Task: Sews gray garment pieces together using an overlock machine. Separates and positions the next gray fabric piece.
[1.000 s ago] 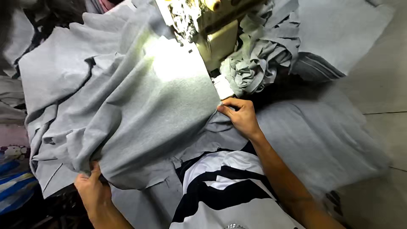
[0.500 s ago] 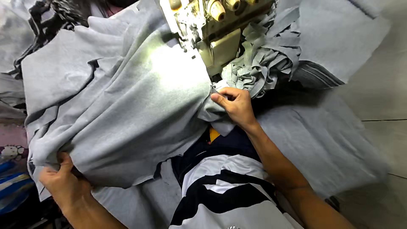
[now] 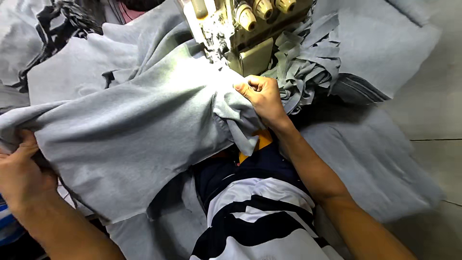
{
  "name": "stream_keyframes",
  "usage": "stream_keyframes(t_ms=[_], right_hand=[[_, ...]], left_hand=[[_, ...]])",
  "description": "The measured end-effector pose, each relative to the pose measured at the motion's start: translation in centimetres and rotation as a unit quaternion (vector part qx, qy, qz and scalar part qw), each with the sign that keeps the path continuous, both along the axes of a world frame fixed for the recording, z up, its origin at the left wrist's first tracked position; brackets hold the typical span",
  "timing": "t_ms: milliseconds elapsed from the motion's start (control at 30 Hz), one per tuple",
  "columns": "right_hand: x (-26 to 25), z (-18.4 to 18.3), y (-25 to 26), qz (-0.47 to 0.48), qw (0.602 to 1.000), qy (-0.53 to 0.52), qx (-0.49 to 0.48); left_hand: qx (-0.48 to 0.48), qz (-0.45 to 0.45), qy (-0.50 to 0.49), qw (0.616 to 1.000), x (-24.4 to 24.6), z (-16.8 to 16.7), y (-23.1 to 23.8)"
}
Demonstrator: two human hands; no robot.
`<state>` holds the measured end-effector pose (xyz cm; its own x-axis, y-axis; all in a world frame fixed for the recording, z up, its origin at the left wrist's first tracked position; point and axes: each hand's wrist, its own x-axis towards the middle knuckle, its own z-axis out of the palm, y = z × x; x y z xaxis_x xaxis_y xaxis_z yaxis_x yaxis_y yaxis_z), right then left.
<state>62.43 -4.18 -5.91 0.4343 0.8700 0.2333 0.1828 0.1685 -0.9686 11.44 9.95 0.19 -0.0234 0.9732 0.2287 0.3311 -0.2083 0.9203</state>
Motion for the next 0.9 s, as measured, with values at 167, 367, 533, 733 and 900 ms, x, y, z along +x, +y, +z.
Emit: stream_keyframes(t_ms=[167,367,533,733,900], right_hand=[[0.1,0.0,0.0,0.006,1.000,0.011,0.000],[0.4,0.1,0.4,0.002,1.000,-0.004,0.003],[0.4,0.4,0.7,-0.005,1.000,-0.023,-0.002],[0.4,0.5,0.8,0.003,1.000,-0.017,0.000],[0.4,0.5,0.7,0.019,1.000,0.000,-0.015]], left_hand=[[-0.020,-0.021,0.013,1.000,1.2,1.3,-0.2],[-0.024,0.044,0.055,0.997,2.2,0.2,-0.1],[0.006,0.055,0.114,0.992,1.9,0.9,2.6],[-0.068,0.156,0.261,0.950,10.2,8.1,6.7],[0.075,0.026,0.456,0.886,7.0,7.1,16.8]])
